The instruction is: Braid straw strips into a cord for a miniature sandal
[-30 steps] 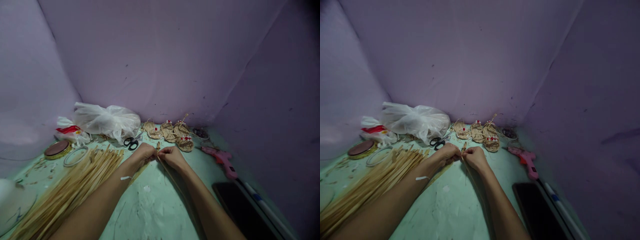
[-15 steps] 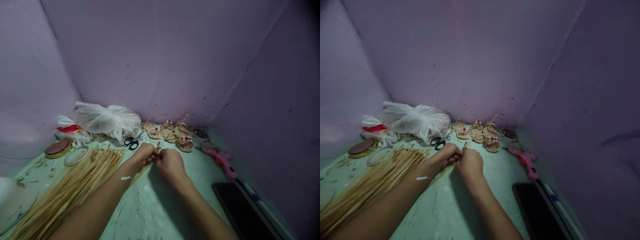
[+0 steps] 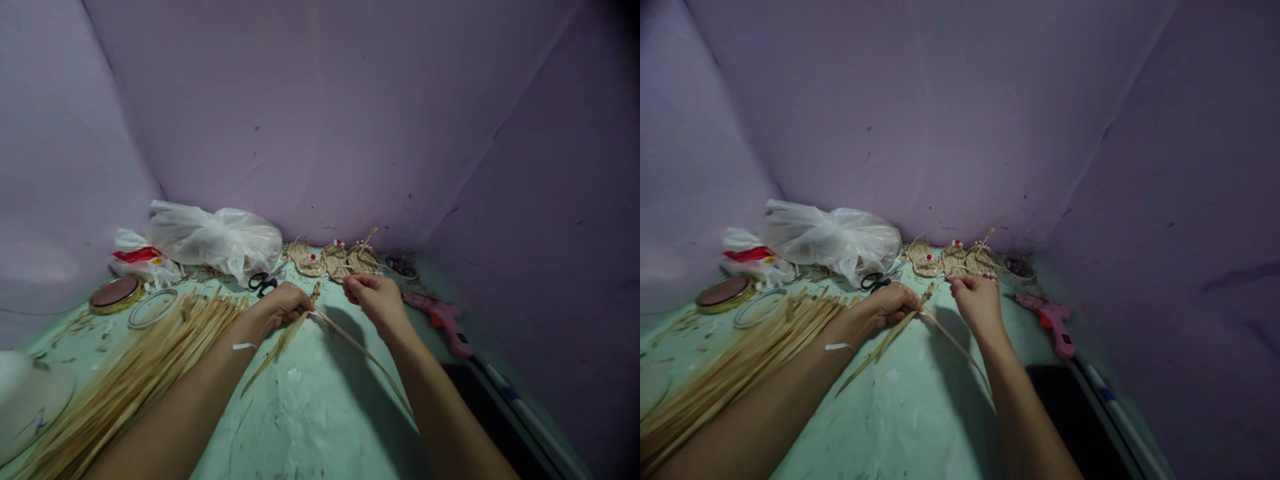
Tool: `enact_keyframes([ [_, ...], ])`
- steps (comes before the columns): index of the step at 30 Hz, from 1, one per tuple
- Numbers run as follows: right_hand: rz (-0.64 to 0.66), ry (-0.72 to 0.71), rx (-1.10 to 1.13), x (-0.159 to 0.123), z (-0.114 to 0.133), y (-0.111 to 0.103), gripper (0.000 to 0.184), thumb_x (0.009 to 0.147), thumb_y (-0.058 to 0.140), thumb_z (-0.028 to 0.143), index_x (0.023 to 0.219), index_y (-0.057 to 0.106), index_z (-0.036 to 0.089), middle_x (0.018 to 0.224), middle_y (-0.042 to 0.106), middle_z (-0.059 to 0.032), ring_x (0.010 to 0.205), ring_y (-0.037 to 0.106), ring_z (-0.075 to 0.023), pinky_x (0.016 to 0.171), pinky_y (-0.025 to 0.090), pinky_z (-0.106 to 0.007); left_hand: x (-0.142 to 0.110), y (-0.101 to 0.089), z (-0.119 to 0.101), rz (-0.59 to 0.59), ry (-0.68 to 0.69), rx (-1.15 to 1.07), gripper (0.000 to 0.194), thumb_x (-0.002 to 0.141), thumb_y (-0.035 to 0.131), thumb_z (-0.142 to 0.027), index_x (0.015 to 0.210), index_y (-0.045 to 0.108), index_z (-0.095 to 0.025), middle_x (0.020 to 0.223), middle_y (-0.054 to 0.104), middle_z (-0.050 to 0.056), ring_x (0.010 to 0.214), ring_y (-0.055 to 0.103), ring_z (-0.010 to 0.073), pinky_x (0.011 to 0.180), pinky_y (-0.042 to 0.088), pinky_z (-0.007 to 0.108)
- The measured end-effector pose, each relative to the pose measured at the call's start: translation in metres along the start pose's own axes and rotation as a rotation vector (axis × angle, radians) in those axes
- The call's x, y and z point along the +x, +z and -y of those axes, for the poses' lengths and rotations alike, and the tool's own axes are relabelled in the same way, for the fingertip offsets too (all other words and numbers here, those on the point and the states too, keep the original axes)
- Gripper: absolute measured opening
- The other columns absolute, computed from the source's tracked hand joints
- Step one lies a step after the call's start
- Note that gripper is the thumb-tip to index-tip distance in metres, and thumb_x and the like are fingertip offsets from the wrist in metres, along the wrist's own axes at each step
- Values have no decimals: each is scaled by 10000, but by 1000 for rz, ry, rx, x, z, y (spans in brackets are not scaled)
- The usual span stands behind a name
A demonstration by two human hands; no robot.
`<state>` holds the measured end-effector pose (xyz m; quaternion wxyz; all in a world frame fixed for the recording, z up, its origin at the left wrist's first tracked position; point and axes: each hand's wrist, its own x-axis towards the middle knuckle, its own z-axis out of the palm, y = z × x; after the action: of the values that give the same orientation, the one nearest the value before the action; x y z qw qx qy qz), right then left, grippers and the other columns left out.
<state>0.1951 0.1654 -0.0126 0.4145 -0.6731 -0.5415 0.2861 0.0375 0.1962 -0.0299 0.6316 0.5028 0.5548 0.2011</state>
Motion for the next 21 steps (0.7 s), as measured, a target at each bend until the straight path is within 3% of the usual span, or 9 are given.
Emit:
enact_keyframes([
  [3, 93, 184, 293, 5, -12, 17, 161, 589, 529, 183, 712, 605, 111, 601, 604, -34, 546, 541, -129, 510, 393, -221, 2, -3, 2, 37, 18, 2, 105, 527, 535, -146, 483, 441, -138, 291, 277, -87, 258, 188, 23, 311, 66, 178],
  [6, 253, 270, 414, -3, -9, 40, 60, 566, 493, 119, 595, 543, 133, 482, 529, 8, 443, 475, -95, 455, 366, -204, 3, -4, 4, 65, 45, -3, 100, 528, 529, -161, 498, 436, -141, 313, 286, -89, 262, 187, 20, 314, 58, 175],
  [9, 326, 311, 446, -13, 1, 50, 95, 573, 422, 94, 518, 469, 155, 405, 454, 27, 376, 419, -82, 408, 335, -200, 2, -4, 4, 73, 64, -2, 83, 519, 505, -158, 497, 426, -145, 317, 280, -89, 268, 184, 20, 315, 62, 172],
  [15, 329, 353, 344, -17, -1, 47, 96, 549, 461, 116, 460, 490, 134, 332, 372, 48, 297, 261, -42, 328, 173, -193, 2, -3, 4, 59, 87, 150, 17, 504, 445, -134, 497, 458, -143, 320, 299, -73, 287, 210, 38, 323, 112, 180],
  [21, 256, 324, 282, -13, -16, 53, 103, 526, 496, 149, 424, 499, 135, 299, 326, 66, 293, 230, -36, 335, 122, -199, 3, -4, -1, -102, 154, 459, 89, 475, 466, -88, 490, 550, -113, 351, 387, -43, 363, 335, 68, 375, 229, 191],
])
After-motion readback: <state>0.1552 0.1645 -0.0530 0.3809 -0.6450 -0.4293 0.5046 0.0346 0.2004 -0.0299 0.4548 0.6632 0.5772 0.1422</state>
